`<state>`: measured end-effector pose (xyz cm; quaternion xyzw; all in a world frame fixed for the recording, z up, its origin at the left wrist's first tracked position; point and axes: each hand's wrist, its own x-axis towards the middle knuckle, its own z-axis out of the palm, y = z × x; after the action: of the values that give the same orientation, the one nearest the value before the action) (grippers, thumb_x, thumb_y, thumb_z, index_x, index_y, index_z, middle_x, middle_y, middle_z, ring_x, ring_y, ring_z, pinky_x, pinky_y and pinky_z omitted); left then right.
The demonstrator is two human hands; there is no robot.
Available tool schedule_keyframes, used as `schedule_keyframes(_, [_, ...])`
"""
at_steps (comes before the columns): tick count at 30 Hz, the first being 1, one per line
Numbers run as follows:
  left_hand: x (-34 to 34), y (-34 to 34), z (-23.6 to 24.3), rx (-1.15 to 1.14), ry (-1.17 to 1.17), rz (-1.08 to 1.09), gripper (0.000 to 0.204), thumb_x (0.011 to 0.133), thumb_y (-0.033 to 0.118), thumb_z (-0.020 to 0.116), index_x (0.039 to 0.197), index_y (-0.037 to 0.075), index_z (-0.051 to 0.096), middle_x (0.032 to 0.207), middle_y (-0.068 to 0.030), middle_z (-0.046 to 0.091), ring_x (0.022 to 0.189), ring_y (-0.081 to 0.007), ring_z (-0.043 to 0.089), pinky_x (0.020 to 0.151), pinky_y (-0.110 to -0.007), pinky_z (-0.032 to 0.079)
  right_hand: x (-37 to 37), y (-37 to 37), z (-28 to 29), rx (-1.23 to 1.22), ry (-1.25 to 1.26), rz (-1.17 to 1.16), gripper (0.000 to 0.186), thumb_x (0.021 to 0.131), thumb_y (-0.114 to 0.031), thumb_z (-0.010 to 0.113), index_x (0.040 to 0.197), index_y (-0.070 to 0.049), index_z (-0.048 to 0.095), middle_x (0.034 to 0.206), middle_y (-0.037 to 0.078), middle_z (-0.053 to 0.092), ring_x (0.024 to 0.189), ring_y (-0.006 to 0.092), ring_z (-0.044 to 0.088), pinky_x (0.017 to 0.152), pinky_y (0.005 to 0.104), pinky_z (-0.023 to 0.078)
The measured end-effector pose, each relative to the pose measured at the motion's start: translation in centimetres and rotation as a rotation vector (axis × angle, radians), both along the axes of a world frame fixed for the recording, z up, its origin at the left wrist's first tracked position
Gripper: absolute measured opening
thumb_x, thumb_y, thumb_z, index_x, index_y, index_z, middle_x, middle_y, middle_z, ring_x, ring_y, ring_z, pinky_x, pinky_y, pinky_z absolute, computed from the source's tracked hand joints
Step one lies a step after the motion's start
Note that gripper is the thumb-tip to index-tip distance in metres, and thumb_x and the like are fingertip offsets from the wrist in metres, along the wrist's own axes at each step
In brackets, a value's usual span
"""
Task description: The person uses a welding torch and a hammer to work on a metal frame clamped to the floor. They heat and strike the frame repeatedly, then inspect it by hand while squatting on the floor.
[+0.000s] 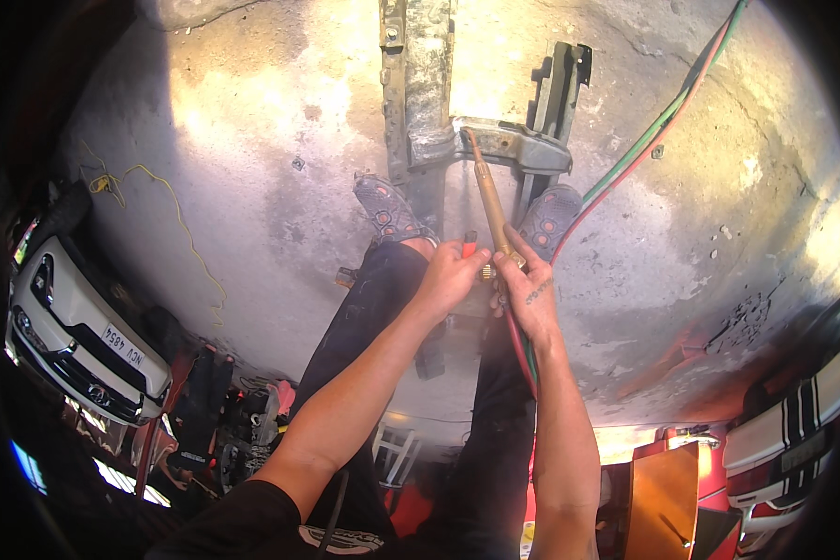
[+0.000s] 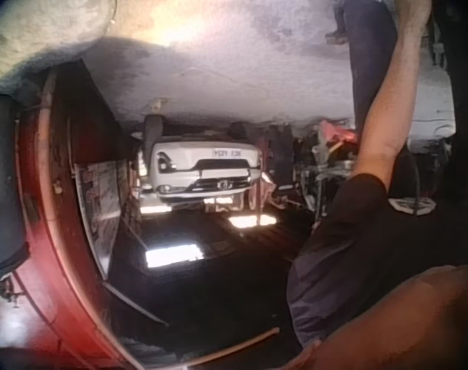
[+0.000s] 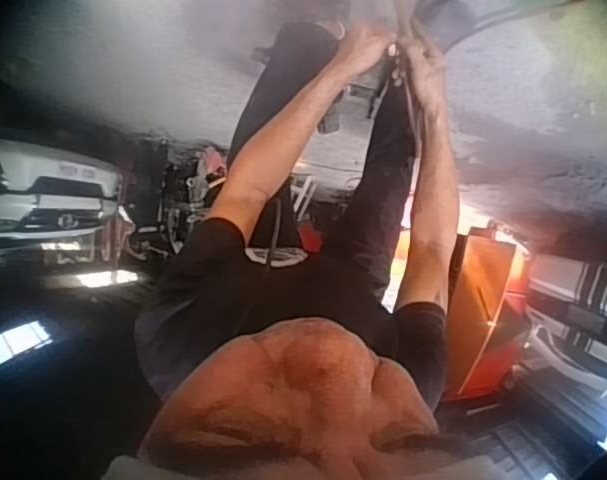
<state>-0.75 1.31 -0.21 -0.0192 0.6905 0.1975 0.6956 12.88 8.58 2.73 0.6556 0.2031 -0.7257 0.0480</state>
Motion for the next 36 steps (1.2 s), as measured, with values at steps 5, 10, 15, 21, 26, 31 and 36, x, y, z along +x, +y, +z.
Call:
schedule_keyframes(5, [0.1,-0.3,-0.3,-0.010,0.007,-0.026,0.030,0.101,0.025,0.068,0.100,-0.005,0.072,0.089,-0.0111,0.073,0.082,-0.0180,0.069,0.075,-0.035,0.055,-0.1,0.0,0.1,-0.002,-0.001,0.001,0.062,0.101,-0.019,0.064,0.158,0.001,0.047,0.068,0.003,0.058,0.049,0.0122,0.056,0.044,0.0302,0.047])
schedule_keyframes(10, [0.3,-0.4,-0.4,-0.013,0.007,-0.030,0.031,0.101,0.025,0.068,0.103,-0.006,0.072,0.091,-0.0114,0.074,0.083,-0.0182,0.070,0.074,-0.035,0.056,-0.1,-0.1,0.3,0.010,-0.005,0.009,0.062,0.101,-0.018,0.063,0.158,0.002,0.047,0.067,0.003,0.058,0.049,0.0122,0.056,0.044,0.0302,0.047])
schedule_keyframes(15, [0.5,-1.1,-1.2,-0.015,0.028,-0.060,0.031,0.101,0.024,0.068,0.102,-0.006,0.072,0.090,-0.0116,0.074,0.082,-0.0186,0.070,0.073,-0.036,0.056,-0.2,0.1,0.4,-0.002,-0.006,0.005,0.062,0.101,-0.017,0.063,0.157,0.002,0.047,0.067,0.003,0.058,0.049,0.0124,0.055,0.044,0.0302,0.046])
schedule_keyframes(21, [0.5,-0.6,-0.6,-0.024,0.056,-0.087,0.032,0.100,0.025,0.068,0.099,-0.007,0.072,0.085,-0.0118,0.073,0.080,-0.0188,0.069,0.073,-0.037,0.055,0.0,-0.1,0.4,0.006,-0.001,0.009,0.061,0.101,-0.017,0.062,0.157,0.003,0.047,0.067,0.003,0.058,0.048,0.0121,0.055,0.043,0.0299,0.046])
schedule_keyframes(26, [0.6,-0.9,-0.7,-0.012,0.054,-0.062,0.032,0.099,0.025,0.068,0.099,-0.006,0.072,0.085,-0.0112,0.072,0.079,-0.0178,0.068,0.071,-0.037,0.053,0.1,-0.3,0.2,0.003,0.003,0.015,0.061,0.101,-0.017,0.062,0.157,0.003,0.047,0.067,0.003,0.058,0.049,0.0118,0.055,0.043,0.0300,0.046])
schedule_keyframes(31, [0.3,-0.3,-0.1,-0.021,0.043,-0.069,0.031,0.099,0.025,0.068,0.099,-0.005,0.072,0.085,-0.0108,0.073,0.078,-0.0177,0.068,0.071,-0.037,0.052,0.1,-0.4,0.2,0.011,0.000,0.023,0.061,0.101,-0.017,0.062,0.157,0.003,0.047,0.067,0.002,0.057,0.049,0.0114,0.055,0.043,0.0302,0.046])
schedule_keyframes(36, [0.5,-0.5,-0.3,-0.043,0.073,-0.109,0.032,0.099,0.027,0.068,0.098,-0.005,0.073,0.084,-0.0118,0.073,0.079,-0.0195,0.069,0.073,-0.038,0.053,0.1,-0.2,0.4,-0.002,0.003,0.026,0.061,0.101,-0.017,0.062,0.157,0.003,0.048,0.065,0.002,0.055,0.047,0.0120,0.054,0.043,0.0307,0.045])
